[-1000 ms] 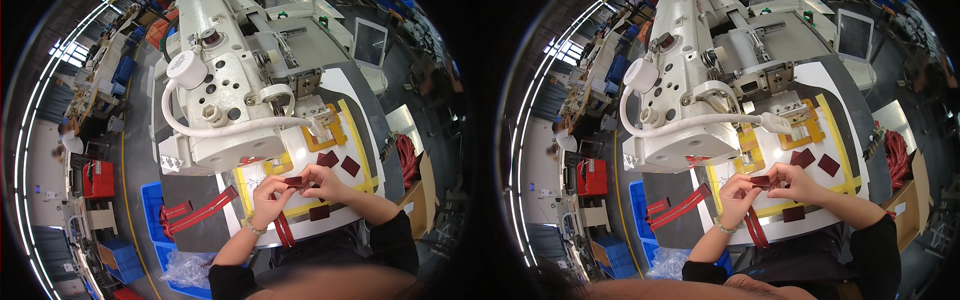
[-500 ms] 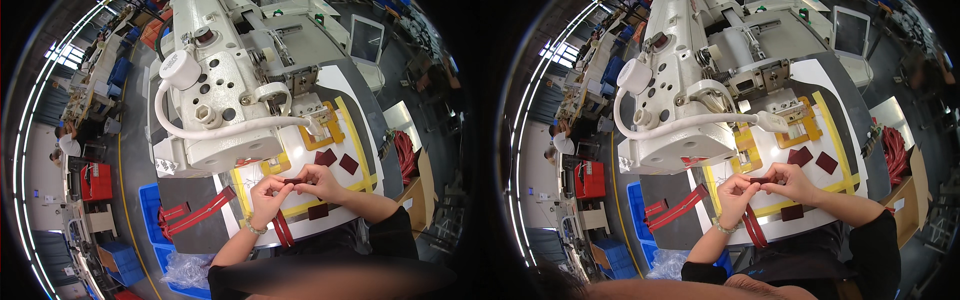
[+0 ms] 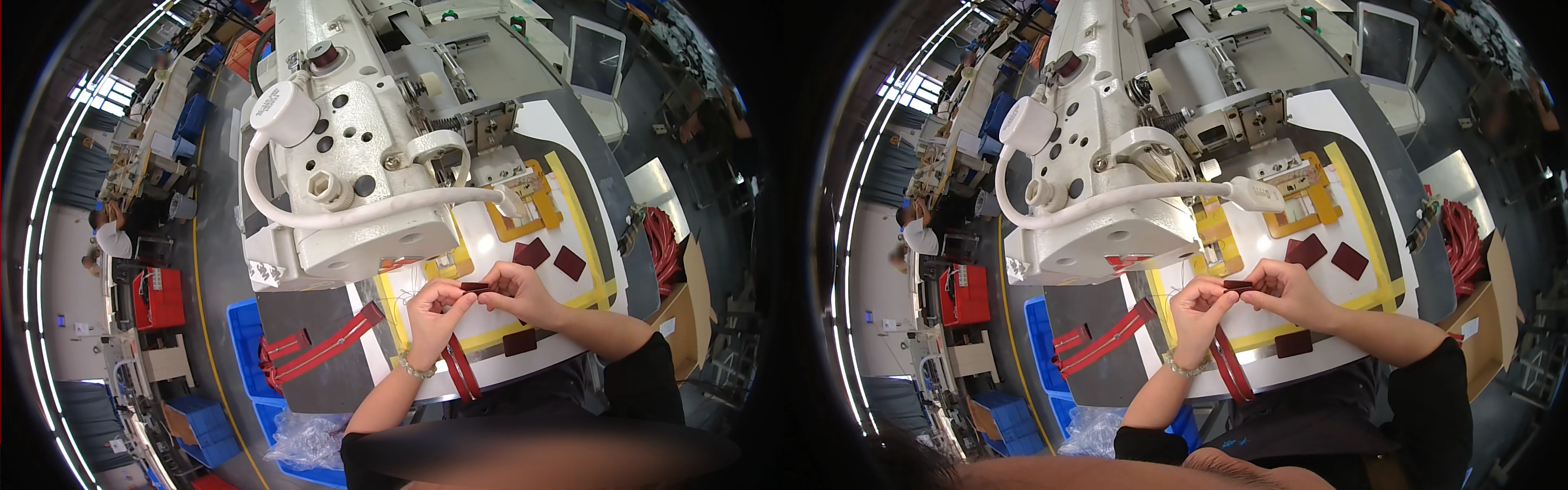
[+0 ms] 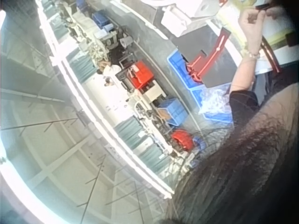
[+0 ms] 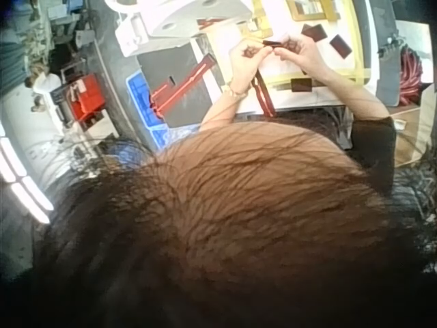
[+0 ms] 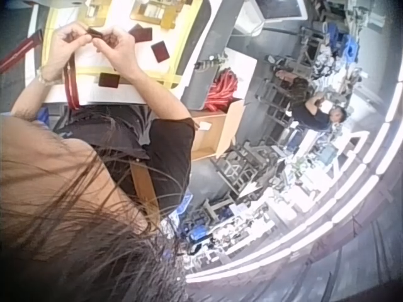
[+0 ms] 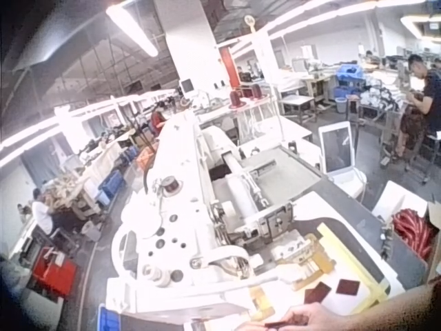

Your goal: Preparing and sewing red leather components using an industrial sewing machine.

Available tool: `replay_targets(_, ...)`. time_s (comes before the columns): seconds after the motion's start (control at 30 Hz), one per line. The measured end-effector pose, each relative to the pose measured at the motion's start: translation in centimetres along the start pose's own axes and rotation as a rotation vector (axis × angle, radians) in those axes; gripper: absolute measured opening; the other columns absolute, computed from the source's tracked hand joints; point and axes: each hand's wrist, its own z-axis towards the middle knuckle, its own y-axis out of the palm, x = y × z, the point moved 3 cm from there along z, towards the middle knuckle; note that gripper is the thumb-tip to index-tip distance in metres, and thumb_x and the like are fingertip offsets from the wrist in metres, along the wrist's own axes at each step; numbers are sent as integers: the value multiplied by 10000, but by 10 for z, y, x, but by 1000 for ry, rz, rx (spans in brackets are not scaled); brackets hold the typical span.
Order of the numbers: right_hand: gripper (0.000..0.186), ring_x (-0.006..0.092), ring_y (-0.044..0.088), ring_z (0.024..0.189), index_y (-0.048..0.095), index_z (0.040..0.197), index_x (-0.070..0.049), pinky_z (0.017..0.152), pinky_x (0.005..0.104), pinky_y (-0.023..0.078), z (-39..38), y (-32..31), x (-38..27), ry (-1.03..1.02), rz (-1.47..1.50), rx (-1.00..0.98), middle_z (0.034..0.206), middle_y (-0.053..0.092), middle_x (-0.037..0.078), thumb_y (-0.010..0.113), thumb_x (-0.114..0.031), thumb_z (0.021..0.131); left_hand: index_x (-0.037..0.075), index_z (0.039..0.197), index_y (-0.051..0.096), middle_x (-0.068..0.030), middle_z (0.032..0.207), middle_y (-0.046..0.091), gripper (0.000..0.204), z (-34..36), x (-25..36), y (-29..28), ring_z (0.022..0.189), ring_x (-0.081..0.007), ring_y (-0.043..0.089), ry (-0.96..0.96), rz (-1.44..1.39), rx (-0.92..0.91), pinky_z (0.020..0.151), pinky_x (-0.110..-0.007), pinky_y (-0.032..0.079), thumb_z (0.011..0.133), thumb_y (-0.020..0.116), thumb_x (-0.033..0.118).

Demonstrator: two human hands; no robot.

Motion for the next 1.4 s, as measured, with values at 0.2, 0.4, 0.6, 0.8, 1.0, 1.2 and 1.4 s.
replay_targets(0.2,108,52,582,718,577,923,2,633,200,469,1,1,1,3,-8,44,819,632,27,658,-51,876,-24,782,619,-79,893,624,92,1,-1,0,782,-109,624,32,25,-13,711,-224,505,796,696,-71)
replay_targets(0.4,104,54,585,710,580,910,9,637,200,478,1,2,0,12,-12,49,820,636,31,658,-49,874,-18,749,604,-63,832,607,118,3,-1,-1,730,-101,617,24,54,2,679,-221,506,789,700,-75)
replay_targets(0.6,94,58,587,717,578,900,16,643,208,488,1,1,3,18,15,39,829,635,36,648,-44,882,-15,730,589,-54,801,604,142,2,0,-1,688,-89,605,3,114,15,625,-203,499,784,705,-77)
replay_targets(0.8,89,61,588,711,575,891,16,642,208,487,0,1,4,11,22,23,815,630,32,643,-42,885,7,754,576,-33,804,587,159,0,2,2,689,-59,563,6,104,22,618,-192,478,781,708,-79)
replay_targets(1.0,71,64,593,708,571,901,11,637,209,483,0,0,4,4,23,12,809,629,36,617,-43,901,26,766,546,-44,710,516,151,7,16,3,664,-134,484,201,688,-138,612,-268,398,880,626,84)
replay_targets(1.2,78,64,593,707,567,910,9,643,210,484,0,0,5,-4,24,20,810,631,37,605,-58,916,1,774,513,-143,701,494,240,5,16,7,679,-306,490,189,712,-243,628,-382,392,914,573,186)
replay_targets(1.4,82,67,597,717,563,916,14,653,211,489,1,0,6,0,28,28,814,634,42,597,-60,922,-13,785,545,-141,694,506,215,4,13,7,641,-285,490,183,724,-193,598,-359,391,911,572,159)
